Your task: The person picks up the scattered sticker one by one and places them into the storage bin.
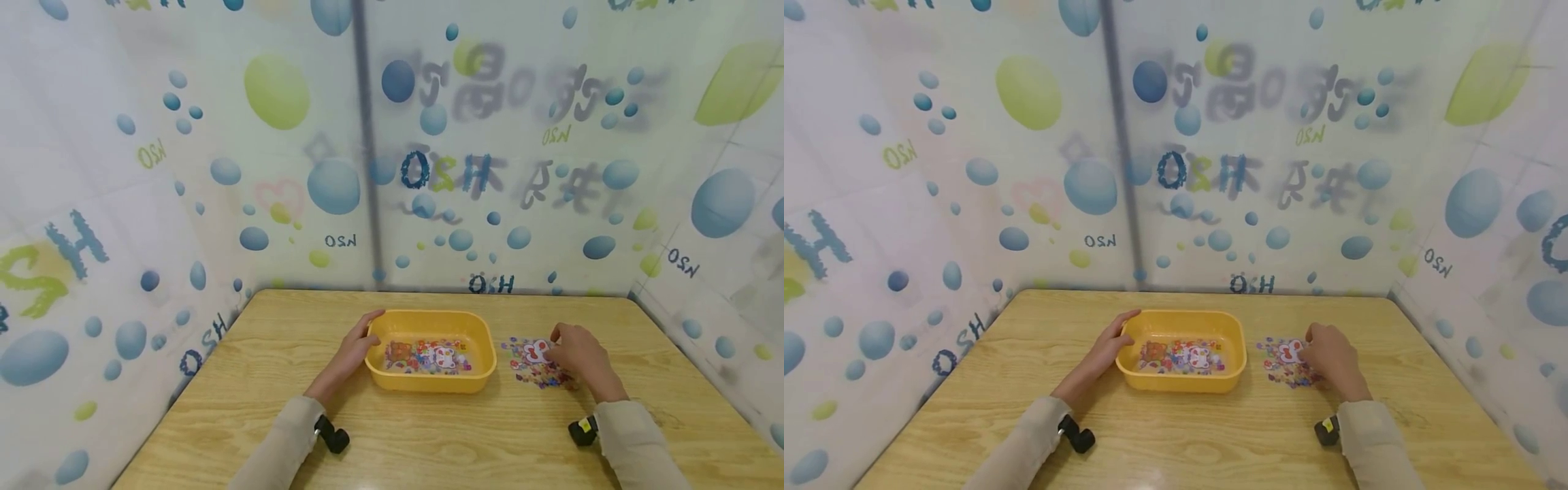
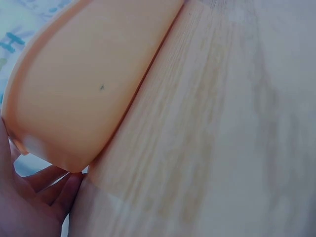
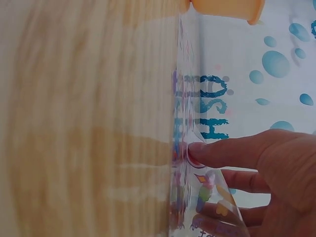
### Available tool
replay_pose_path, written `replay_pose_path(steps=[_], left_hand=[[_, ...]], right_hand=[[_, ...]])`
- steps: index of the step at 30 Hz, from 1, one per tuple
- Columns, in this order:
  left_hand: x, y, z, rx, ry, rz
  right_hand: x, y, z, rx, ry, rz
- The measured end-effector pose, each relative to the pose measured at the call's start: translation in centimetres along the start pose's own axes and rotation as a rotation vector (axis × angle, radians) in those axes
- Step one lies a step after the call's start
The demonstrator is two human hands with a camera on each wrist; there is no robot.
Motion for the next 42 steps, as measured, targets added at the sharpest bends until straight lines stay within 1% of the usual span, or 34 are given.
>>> replay_pose_path(steps=[9, 19, 24, 37, 42], left_hand=[[0.27, 0.0, -0.01, 0.009, 0.002, -0.011], [0.15, 0.38, -0.15, -0.002, -0.003, -0.008], [0.19, 0.34, -0.19, 0.0, -0.004, -0.01], [0.12, 0.15, -0.08, 0.005, -0.001, -0.012], [0.18, 0.2, -0.06, -0.001, 0.001, -0.004]], right_hand=[[0.02, -0.33, 0.02, 0.003, 0.0, 0.004], [0.16, -0.53, -0.13, 0.002, 0.0, -0.001], [0.06, -0.47, -0.02, 0.003, -0.008, 0.0], [-0.2, -0.58, 0.39, -0.006, -0.035, -0.03], [-0.15, -0.59, 0.43, 0.018, -0.014, -0.034]])
Point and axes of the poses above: each hand's wrist, its own x-axis towards the middle knuckle, its own z-axis out of the back of the hand, y = z × x, the point moved 4 cm from there along x, towards the middle knuckle, and after that the axes turned 3 degrees about x, right-handed, at the moved point
